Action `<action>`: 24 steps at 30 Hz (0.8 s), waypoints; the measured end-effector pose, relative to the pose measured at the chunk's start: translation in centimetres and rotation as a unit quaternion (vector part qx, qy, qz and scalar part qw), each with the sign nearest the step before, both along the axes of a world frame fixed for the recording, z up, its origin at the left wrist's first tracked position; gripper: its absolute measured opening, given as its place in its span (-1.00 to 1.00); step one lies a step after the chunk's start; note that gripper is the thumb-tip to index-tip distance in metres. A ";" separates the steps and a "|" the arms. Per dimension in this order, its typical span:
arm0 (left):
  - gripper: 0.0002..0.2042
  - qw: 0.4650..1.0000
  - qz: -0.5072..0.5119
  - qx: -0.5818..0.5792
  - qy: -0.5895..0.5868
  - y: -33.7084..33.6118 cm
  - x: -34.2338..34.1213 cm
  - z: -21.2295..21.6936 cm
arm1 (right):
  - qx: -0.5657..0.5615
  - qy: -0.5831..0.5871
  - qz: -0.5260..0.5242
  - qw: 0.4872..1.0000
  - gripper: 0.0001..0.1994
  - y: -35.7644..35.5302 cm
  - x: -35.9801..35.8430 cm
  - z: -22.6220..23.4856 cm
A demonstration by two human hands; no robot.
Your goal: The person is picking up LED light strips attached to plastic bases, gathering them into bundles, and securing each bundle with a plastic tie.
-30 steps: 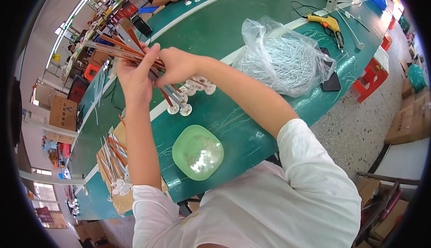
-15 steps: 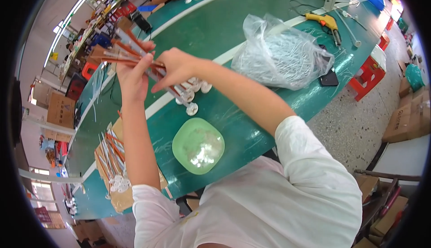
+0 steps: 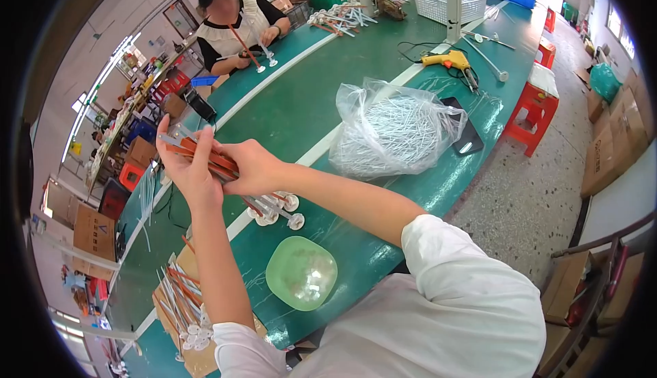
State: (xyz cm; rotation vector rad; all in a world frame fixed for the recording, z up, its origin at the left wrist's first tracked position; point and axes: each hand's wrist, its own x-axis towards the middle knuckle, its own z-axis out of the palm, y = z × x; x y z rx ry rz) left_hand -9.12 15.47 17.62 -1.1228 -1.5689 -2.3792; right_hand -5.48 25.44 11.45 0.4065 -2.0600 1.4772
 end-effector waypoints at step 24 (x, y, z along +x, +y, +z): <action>-0.46 0.961 0.069 -0.253 0.091 -2.7 -0.4 -0.8 | -0.100 0.036 -0.031 0.994 -0.79 -3.6 -1.6 -2.3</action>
